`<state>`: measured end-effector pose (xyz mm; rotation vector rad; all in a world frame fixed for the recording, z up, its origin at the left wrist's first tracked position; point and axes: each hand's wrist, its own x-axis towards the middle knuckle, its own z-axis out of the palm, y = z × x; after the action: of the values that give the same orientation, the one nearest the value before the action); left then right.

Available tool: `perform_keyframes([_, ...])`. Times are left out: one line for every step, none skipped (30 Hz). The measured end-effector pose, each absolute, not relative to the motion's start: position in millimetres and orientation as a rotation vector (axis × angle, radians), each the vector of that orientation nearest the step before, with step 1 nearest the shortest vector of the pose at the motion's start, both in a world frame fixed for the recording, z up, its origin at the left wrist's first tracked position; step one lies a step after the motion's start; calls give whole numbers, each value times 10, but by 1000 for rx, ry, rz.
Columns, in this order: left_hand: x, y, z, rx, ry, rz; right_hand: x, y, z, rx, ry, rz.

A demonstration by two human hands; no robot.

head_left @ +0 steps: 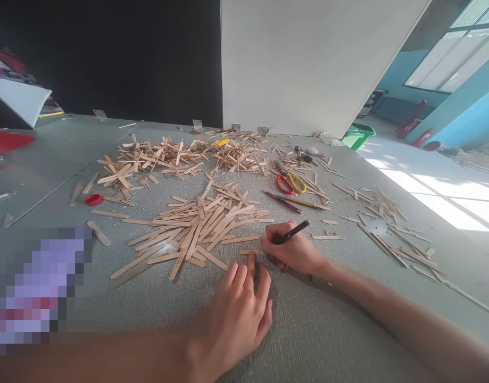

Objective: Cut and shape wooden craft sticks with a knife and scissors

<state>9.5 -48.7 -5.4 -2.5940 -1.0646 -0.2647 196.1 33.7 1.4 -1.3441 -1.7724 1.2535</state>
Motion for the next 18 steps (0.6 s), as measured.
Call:
perform_keyframes([94, -485, -48, -2602, -1063, -265, 1966, 342, 10, -1343, -1757, 1269])
perform_keyframes([92, -481, -40, -2612, -1063, -258, 1974, 348, 11, -1340, -1741, 1295])
perform_keyframes([91, -477, -29, -2625, -1060, -244, 1984, 356, 18, -1335, -1723, 1330])
perform_keyframes([88, -472, -17, -2637, -1058, -229, 1996, 364, 34, -1325, -1705, 1365])
perform_keyframes([86, -468, -4, -2645, -1055, -222, 2009, 374, 57, -1311, -1693, 1391])
perform_keyframes([82, -464, 7, -2651, -1058, -220, 2025, 383, 89, -1300, -1691, 1403])
perform_keyframes([78, -463, 16, -2653, -1066, -226, 2043, 393, 126, -1297, -1701, 1391])
perform_keyframes([73, -463, 22, -2656, -1078, -234, 2065, 405, 166, -1304, -1717, 1349])
perform_keyframes([68, -466, 25, -2657, -1093, -243, 2092, 418, 208, -1320, -1743, 1274])
perform_keyframes([63, -469, 25, -2661, -1105, -247, 2125, 434, 247, -1339, -1781, 1172])
perform_keyframes([58, -474, 23, -2666, -1113, -247, 2165, 455, 282, -1355, -1833, 1052])
perform_keyframes([54, -478, 18, -2672, -1115, -250, 2211, 481, 312, -1375, -1890, 916])
perform_keyframes([51, -480, 11, -2680, -1114, -255, 2264, 514, 335, -1401, -1959, 784])
perform_keyframes([49, -481, 4, -2689, -1110, -262, 2321, 553, 352, -1443, -2040, 672])
perform_keyframes([47, -479, -4, -2702, -1099, -270, 2384, 597, 363, -1520, -2104, 565])
perform_keyframes([46, -475, -12, -2717, -1084, -275, 2451, 646, 370, -1621, -2179, 482])
perform_keyframes([45, -470, -18, -2732, -1066, -278, 2523, 698, 376, -1741, -2233, 386])
perform_keyframes([43, -463, -22, -2747, -1049, -281, 2601, 752, 381, -1868, -2263, 279])
